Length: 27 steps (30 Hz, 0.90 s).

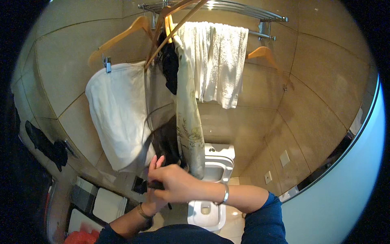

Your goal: The person folds various garments including a red cloth, a light-colored cloth, a dark garment, and a patterned cloth. They remove items from hangers, fold them, and place them into an orange plastic bag on the bathroom sink.

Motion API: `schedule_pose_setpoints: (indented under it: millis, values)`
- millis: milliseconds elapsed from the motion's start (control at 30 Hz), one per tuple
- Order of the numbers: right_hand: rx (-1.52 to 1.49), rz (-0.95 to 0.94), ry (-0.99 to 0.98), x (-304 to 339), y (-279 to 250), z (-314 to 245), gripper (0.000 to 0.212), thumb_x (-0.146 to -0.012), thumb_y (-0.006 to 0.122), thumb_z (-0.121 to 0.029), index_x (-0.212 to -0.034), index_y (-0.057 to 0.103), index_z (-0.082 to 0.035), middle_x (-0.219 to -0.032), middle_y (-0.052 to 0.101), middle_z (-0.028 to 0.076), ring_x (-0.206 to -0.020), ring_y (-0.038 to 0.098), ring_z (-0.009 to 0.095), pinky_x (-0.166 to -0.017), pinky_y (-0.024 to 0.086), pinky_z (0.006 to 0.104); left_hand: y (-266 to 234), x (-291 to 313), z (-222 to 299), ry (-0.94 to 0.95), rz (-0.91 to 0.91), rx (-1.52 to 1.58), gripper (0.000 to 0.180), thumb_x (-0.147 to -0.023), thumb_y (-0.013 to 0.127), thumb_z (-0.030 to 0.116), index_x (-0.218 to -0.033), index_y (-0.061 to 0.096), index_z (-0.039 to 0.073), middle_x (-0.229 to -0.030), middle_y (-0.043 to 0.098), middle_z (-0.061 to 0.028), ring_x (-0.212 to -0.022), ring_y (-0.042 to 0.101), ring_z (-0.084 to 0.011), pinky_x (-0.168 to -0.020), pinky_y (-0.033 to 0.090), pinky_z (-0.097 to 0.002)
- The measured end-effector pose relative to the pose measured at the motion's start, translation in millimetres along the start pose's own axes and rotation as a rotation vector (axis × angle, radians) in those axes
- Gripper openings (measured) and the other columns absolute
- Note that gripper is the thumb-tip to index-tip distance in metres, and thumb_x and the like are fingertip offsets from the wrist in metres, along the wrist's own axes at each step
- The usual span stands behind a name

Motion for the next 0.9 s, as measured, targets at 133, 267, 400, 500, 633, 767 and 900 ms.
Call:
schedule_pose_setpoints:
  millis: [133, 267, 400, 500, 633, 767, 900]
  values:
    - [-0.098, 0.055, -0.037, 13, -13, -10, 0.029, -0.075, 0.075, -0.013, -0.099, 0.061, -0.003, -0.082, 0.063, 0.011, -0.069, 0.063, 0.025, -0.065, 0.052, 0.0332, -3, 15, 10, 0.061, -0.074, -0.088, 0.040, -0.091, 0.061, 0.017, -0.127, 0.049, 0.004, -0.120, 0.058, -0.0128, -0.108, 0.057, -0.0160, -0.092, 0.046, -0.0319]
    - [-0.172, 0.109, -0.040, 22, -44, 26, 0.061, -0.076, 0.080, -0.024, -0.128, 0.054, -0.005, -0.119, 0.054, 0.010, -0.092, 0.058, 0.015, -0.081, 0.051, 0.0288, -8, 9, 54, -0.187, 0.062, -0.002, 0.025, -0.094, 0.056, 0.012, -0.116, 0.056, 0.001, -0.110, 0.063, -0.0155, -0.104, 0.061, -0.0208, -0.090, 0.049, -0.0345]
    - [-0.221, -0.173, -0.051, 39, -1, 54, 0.089, -0.072, 0.079, -0.043, -0.140, 0.039, -0.003, -0.125, 0.054, 0.022, -0.116, 0.053, 0.034, -0.097, 0.044, 0.0416, -20, 23, 87, -0.213, 0.122, 0.238, 0.031, -0.093, 0.053, 0.009, -0.121, 0.049, -0.003, -0.113, 0.061, -0.0196, -0.108, 0.060, -0.0300, -0.095, 0.050, -0.0402]
    - [-0.213, -0.289, 0.050, 66, 45, 64, 0.090, -0.073, 0.077, -0.034, -0.144, 0.031, -0.005, -0.118, 0.058, 0.023, -0.109, 0.058, 0.037, -0.095, 0.046, 0.0428, -13, 40, 104, -0.186, 0.157, 0.230, 0.033, -0.091, 0.056, 0.007, -0.120, 0.048, -0.005, -0.115, 0.058, -0.0182, -0.109, 0.060, -0.0340, -0.092, 0.053, -0.0422]
    - [-0.220, -0.389, 0.184, 79, 70, 76, 0.063, -0.079, 0.067, -0.012, -0.136, 0.039, -0.006, -0.108, 0.064, 0.018, -0.089, 0.065, 0.028, -0.078, 0.052, 0.0339, -24, 77, 126, -0.154, 0.388, 0.062, 0.038, -0.089, 0.055, 0.013, -0.121, 0.048, -0.006, -0.109, 0.061, -0.0252, -0.105, 0.062, -0.0371, -0.091, 0.052, -0.0456]
    - [-0.314, -0.183, 0.067, 77, 78, 87, 0.032, -0.079, 0.059, -0.008, -0.110, 0.054, -0.004, -0.073, 0.062, 0.014, -0.057, 0.060, 0.021, -0.054, 0.047, 0.0337, -47, 127, 146, -0.088, 0.753, -0.106, 0.034, -0.085, 0.058, 0.006, -0.116, 0.053, -0.006, -0.106, 0.064, -0.0177, -0.098, 0.064, -0.0271, -0.089, 0.051, -0.0371]
    - [-0.431, -0.270, 0.102, 50, 53, 47, 0.028, -0.078, 0.060, -0.009, -0.104, 0.061, 0.001, -0.076, 0.065, 0.012, -0.061, 0.060, 0.016, -0.058, 0.048, 0.0294, -70, 198, 164, -0.164, 0.915, -0.544, 0.030, -0.078, 0.066, 0.000, -0.107, 0.060, -0.004, -0.101, 0.066, -0.0080, -0.089, 0.063, -0.0170, -0.081, 0.050, -0.0294]
Point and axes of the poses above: each hand's wrist, its own x-axis away from the middle knuckle, its own y-axis out of the palm, z = x × y, the point moved 2 cm from there along -x, towards the middle knuckle
